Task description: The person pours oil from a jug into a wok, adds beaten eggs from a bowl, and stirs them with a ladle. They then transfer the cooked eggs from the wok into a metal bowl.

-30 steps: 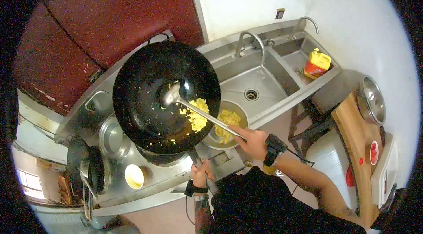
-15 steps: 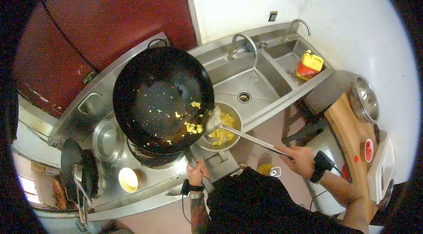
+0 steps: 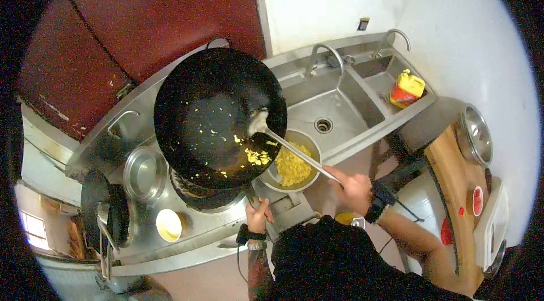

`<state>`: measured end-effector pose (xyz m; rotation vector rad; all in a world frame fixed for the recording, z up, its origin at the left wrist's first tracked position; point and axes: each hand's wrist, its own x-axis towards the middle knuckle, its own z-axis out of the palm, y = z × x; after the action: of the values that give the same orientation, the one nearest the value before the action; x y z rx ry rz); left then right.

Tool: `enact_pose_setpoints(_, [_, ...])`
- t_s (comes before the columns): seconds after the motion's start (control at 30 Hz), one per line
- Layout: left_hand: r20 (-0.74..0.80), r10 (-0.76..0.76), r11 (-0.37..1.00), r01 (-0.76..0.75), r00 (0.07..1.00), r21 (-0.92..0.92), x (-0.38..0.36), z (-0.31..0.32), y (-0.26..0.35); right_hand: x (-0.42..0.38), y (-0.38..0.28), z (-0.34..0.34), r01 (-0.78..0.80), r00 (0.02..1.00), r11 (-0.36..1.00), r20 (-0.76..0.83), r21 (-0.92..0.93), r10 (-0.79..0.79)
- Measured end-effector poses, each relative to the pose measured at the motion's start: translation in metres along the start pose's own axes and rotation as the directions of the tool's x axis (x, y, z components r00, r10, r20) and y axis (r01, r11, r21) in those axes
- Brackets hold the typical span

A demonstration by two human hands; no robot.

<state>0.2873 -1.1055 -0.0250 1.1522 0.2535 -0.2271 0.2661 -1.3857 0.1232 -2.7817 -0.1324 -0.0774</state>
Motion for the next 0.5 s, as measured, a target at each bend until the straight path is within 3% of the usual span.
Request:
enact_pose_setpoints(0.03, [0.013,0.012,1.000,-0.012,1.000,-0.002,-0.001,0.002,0.002,-0.006,-0.001,-0.001,0.061,0.994,0.995,-0.093,0.072,-0.054])
enact_pose_setpoints(0.13, [0.007,0.026,0.999,-0.025,1.000,-0.032,0.003,0.003,-0.005,-0.040,0.003,-0.017,-0.024,0.999,1.000,0.032,0.008,0.024])
enact_pose_setpoints(0.3, [-0.006,-0.008,1.000,0.008,1.000,-0.022,0.011,0.000,0.000,-0.097,0.015,-0.054,-0.058,0.996,0.998,0.067,0.040,0.055])
enact_pose_setpoints(0.4, [-0.036,0.015,1.000,-0.015,0.999,-0.004,0.016,-0.001,-0.007,-0.074,0.010,-0.041,-0.057,0.998,0.988,0.046,0.143,0.050])
enact_pose_setpoints(0.43, [-0.029,0.013,1.000,-0.013,0.999,-0.005,0.017,-0.004,-0.010,-0.057,0.006,-0.023,-0.048,0.998,0.994,0.034,0.093,0.045])
enact_pose_setpoints(0.5, [0.008,0.008,0.999,-0.008,1.000,-0.041,0.017,-0.002,-0.011,-0.015,-0.009,0.009,0.000,1.000,0.972,-0.016,0.236,0.004])
